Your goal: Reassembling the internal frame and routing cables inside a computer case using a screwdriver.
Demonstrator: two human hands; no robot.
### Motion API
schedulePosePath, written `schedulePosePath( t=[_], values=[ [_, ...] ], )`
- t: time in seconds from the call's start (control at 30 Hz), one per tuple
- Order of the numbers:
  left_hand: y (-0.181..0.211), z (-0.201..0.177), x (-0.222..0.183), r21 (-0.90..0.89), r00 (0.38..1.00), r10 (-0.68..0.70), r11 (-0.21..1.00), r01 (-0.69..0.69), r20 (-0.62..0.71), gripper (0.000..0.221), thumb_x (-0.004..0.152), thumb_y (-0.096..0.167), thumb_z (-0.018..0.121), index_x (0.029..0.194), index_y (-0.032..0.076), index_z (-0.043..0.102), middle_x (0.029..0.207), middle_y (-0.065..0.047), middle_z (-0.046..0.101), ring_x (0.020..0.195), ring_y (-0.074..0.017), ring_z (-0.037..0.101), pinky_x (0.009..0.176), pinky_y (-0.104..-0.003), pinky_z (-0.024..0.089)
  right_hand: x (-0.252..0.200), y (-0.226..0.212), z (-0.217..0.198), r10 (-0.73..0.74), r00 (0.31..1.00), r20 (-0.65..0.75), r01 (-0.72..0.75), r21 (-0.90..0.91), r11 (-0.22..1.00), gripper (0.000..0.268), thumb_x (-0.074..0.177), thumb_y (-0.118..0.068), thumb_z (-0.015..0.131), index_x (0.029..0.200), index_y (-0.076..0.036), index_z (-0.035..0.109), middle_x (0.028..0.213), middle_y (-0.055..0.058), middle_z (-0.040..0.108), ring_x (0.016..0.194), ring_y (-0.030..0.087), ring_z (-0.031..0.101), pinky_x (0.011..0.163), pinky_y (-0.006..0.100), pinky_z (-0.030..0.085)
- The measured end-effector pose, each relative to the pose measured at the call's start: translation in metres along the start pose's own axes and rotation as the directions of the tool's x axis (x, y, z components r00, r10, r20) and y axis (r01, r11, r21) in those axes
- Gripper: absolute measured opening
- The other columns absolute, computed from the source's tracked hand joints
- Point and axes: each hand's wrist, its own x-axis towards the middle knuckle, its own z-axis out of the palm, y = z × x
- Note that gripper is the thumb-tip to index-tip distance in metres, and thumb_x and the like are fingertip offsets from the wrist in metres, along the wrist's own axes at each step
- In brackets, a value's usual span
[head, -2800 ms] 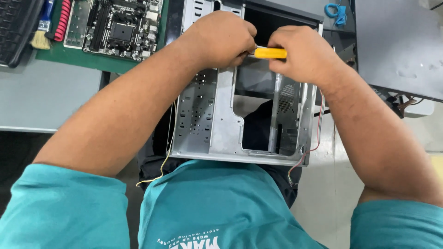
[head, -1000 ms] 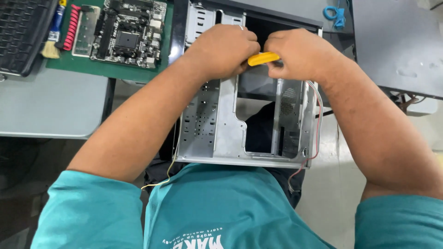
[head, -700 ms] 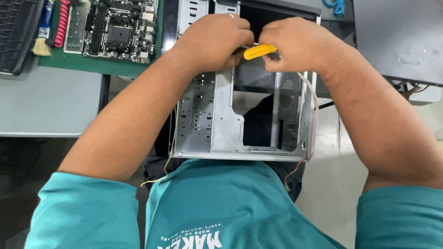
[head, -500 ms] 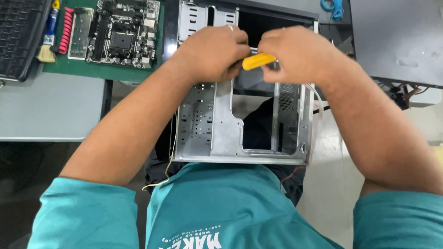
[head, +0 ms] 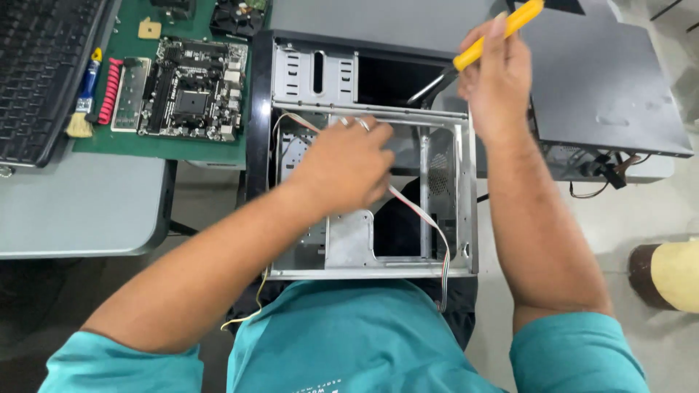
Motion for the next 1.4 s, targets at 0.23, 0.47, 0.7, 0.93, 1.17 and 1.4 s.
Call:
schedulePosePath(
  t=[0.23, 0.47, 0.7, 0.93, 1.17, 1.4],
  values=[
    [0.033, 0.052, -0.001, -0.006, 0.986, -0.087, 0.996, 0.087, -0.14, 0.054, 0.073, 0.048, 0.056, 0.103, 0.004, 0.06, 0.132, -0.029, 0.039, 0.12, -0.039, 0.041, 0.103, -0.045, 0.029, 0.001, 0.022, 0.003, -0.302, 0.926, 0.225, 0.375, -0.489, 0.787, 0.044, 0.099, -0.041, 0.028, 0.085, -0.009, 0.054, 0.058, -0.002, 0.044, 0.05, 0.008, 0.044, 0.048, 0.021, 0.033],
    [0.032, 0.053, 0.003, -0.038, 0.995, 0.01, 0.999, -0.006, 0.103, 0.047, 0.081, 0.05, 0.04, 0.085, 0.011, 0.066, 0.096, -0.017, 0.054, 0.095, -0.0322, 0.049, 0.102, -0.047, 0.026, 0.016, 0.02, 0.011, -0.397, 0.829, 0.395, 0.559, -0.607, 0.565, 0.039, 0.102, -0.03, 0.039, 0.084, -0.005, 0.062, 0.061, 0.001, 0.054, 0.049, 0.014, 0.048, 0.046, 0.028, 0.032],
    [0.031, 0.051, 0.005, -0.047, 0.959, 0.048, 0.998, -0.036, 0.28, 0.056, 0.087, 0.051, 0.031, 0.062, 0.018, 0.069, 0.061, -0.003, 0.064, 0.059, -0.0245, 0.06, 0.094, -0.044, 0.034, 0.033, 0.009, 0.029, -0.014, 0.932, 0.362, 0.29, -0.724, 0.626, 0.052, 0.098, -0.046, 0.024, 0.076, -0.01, 0.056, 0.061, 0.001, 0.049, 0.049, 0.013, 0.042, 0.046, 0.03, 0.031],
    [0.031, 0.046, 0.007, -0.041, 0.923, 0.056, 0.998, -0.044, 0.38, 0.056, 0.088, 0.051, 0.028, 0.069, 0.018, 0.07, 0.067, -0.003, 0.065, 0.064, -0.0247, 0.061, 0.088, -0.042, 0.035, 0.037, 0.013, 0.032, 0.059, 0.942, 0.33, 0.226, -0.756, 0.614, 0.053, 0.097, -0.045, 0.021, 0.077, -0.01, 0.056, 0.07, 0.002, 0.053, 0.06, 0.015, 0.047, 0.053, 0.032, 0.035],
    [0.031, 0.045, 0.008, -0.023, 0.929, 0.068, 0.998, -0.064, 0.364, 0.058, 0.088, 0.051, 0.028, 0.063, 0.017, 0.068, 0.062, -0.001, 0.064, 0.057, -0.0239, 0.058, 0.077, -0.038, 0.037, 0.037, 0.006, 0.037, 0.183, 0.955, 0.235, 0.074, -0.782, 0.618, 0.053, 0.097, -0.045, 0.023, 0.073, -0.012, 0.056, 0.06, 0.0, 0.047, 0.051, 0.013, 0.041, 0.048, 0.031, 0.032],
    [0.032, 0.045, 0.008, -0.026, 0.934, 0.06, 0.998, -0.055, 0.352, 0.057, 0.088, 0.05, 0.029, 0.061, 0.017, 0.068, 0.061, -0.002, 0.063, 0.057, -0.024, 0.058, 0.076, -0.038, 0.037, 0.043, 0.005, 0.043, 0.331, 0.932, 0.148, -0.058, -0.839, 0.541, 0.054, 0.094, -0.049, 0.022, 0.074, -0.013, 0.057, 0.058, -0.001, 0.046, 0.049, 0.015, 0.04, 0.05, 0.033, 0.033]
  ],
)
